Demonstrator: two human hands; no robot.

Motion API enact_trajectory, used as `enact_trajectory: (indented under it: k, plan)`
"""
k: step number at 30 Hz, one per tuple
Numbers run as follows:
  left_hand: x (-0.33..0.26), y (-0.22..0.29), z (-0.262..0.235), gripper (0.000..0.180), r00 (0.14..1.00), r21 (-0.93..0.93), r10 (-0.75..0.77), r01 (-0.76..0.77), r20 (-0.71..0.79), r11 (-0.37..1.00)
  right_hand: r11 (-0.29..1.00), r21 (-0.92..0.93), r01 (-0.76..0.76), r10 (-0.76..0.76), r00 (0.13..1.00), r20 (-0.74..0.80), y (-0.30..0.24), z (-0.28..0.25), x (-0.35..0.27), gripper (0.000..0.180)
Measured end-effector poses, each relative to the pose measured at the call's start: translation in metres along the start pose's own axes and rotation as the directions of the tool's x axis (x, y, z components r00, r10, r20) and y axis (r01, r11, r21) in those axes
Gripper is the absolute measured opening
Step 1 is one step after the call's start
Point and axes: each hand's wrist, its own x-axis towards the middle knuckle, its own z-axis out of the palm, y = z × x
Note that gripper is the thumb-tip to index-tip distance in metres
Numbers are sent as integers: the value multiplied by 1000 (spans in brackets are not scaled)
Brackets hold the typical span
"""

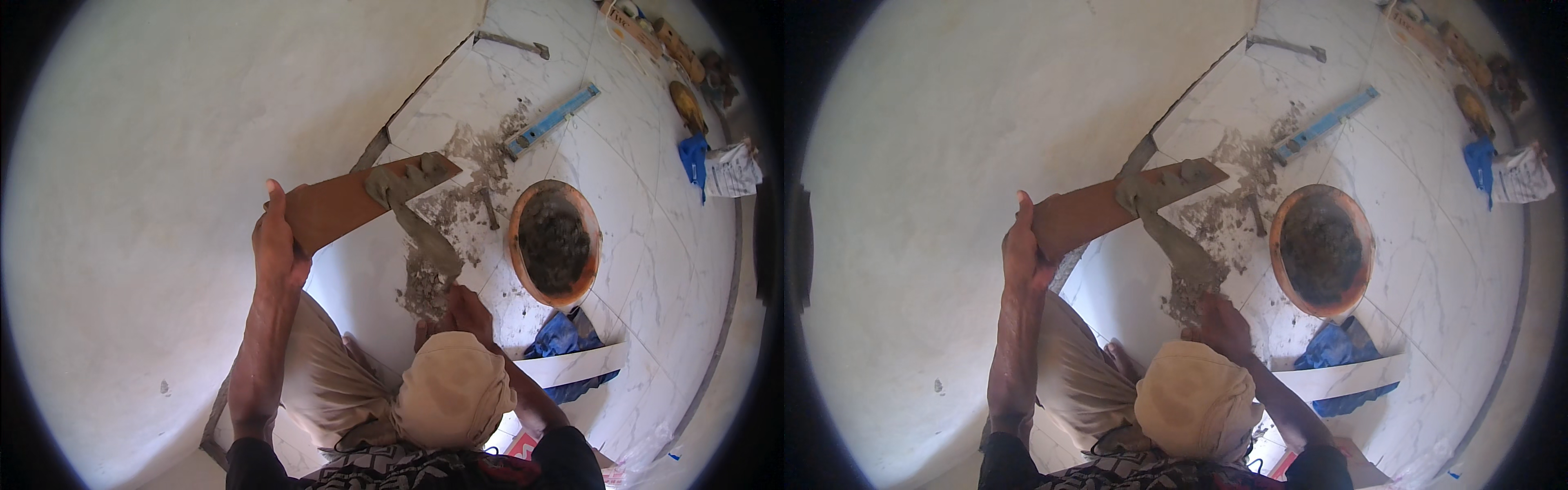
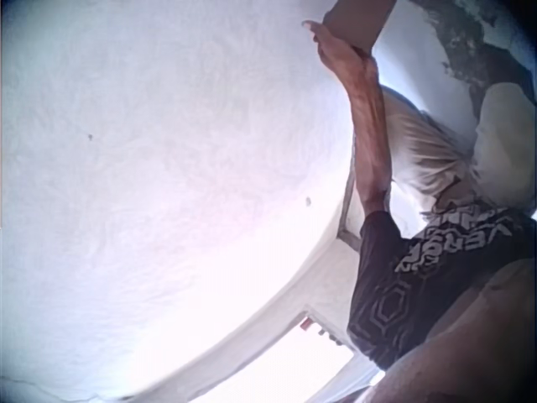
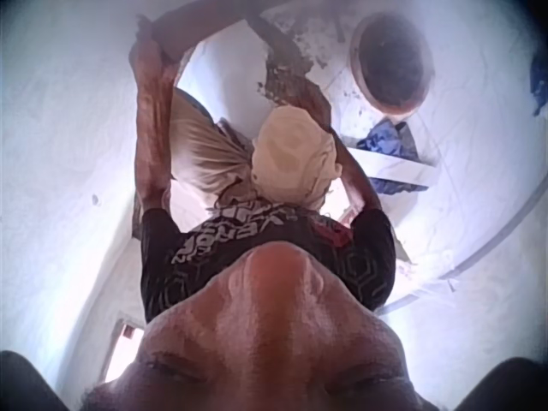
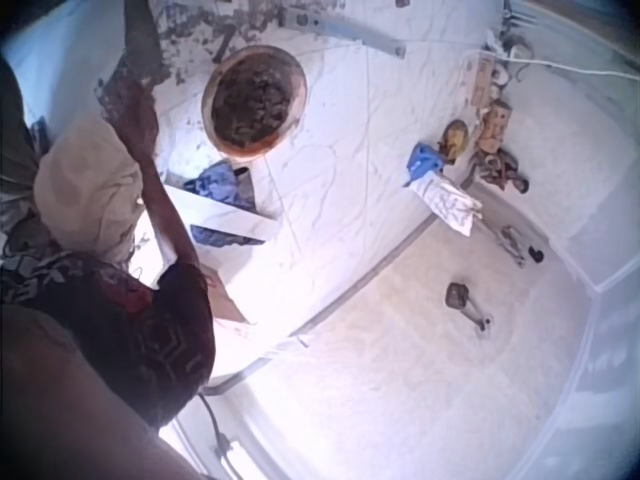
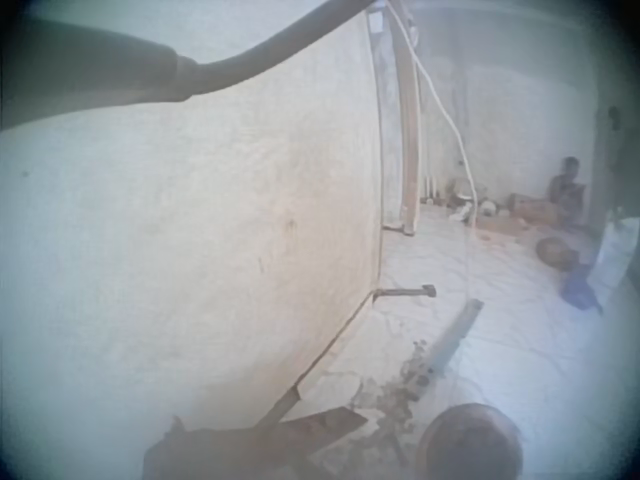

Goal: The person scoops a gray substance from a bucket using a trowel and applies it to the gap between the floor and the wall. They smooth the substance along the joint and use a level tool to check the alignment.

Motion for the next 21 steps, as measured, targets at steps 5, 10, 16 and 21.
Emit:
enact_trajectory:
  k: [5, 10, 16, 21]
  plan:
    - [-2, -9, -3, 71, 998, 39, 31, -33, 56, 999, 991, 128, 45, -30, 992, -122, 7, -17, 9, 55]
    - [-8, -12, 2, 74, 998, 6, 33, -33, 46, 999, 990, 74, 121, -106, 978, -178, 2, 2, 58, 56]
    - [-9, -10, 3, 73, 999, -49, 37, -36, 30, 998, 994, 54, 100, -93, 989, -115, -28, 28, 73, 58]
    - [-15, -7, 14, 70, 999, -56, 17, -19, -37, 998, 982, 13, 188, -186, 980, -73, -23, 35, 64, 57]
